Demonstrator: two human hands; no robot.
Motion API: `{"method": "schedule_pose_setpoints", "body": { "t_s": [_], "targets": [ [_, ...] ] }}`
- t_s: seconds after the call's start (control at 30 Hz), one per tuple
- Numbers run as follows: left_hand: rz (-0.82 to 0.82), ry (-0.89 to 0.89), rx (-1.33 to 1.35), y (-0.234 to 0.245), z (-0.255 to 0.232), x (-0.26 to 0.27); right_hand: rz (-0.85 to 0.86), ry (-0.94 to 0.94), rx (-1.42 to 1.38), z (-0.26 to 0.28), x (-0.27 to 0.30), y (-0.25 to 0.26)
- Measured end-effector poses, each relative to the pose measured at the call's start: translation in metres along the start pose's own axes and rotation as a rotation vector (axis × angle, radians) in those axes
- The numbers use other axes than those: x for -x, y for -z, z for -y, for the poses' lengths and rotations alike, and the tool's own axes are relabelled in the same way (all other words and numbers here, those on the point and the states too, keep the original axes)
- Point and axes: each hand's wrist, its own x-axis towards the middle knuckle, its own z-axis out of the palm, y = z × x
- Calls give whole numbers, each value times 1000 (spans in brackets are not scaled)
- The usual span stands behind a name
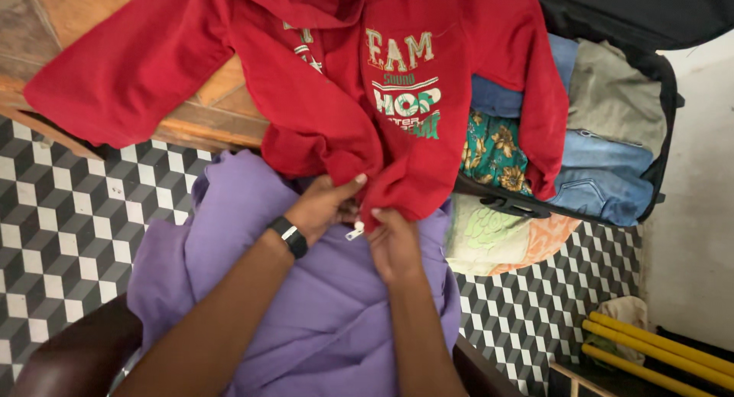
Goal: The person folds a pair of blue jeans and a red hoodie on a small wooden table. They first fold the jeans, zip them, and place them into an open suitcase. Then they fold the red hoodie and place it on top of the jeans in the suitcase.
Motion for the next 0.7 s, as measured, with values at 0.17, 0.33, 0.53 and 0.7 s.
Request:
{"method": "schedule_pose_setpoints", "body": {
  "t_s": [0.17,0.33,0.53,0.7],
  "targets": [
    [55,-151,87,0,-6,11,94,11,-34,2,2,19],
    [106,-247,148,-2,-9,19,107,108,14,4,10,5],
    [133,-286,256,2,-7,27,97,164,6,5,10,0],
    [105,-363,410,2,-3,25,76,121,-11,3,10,7]
  ]
}}
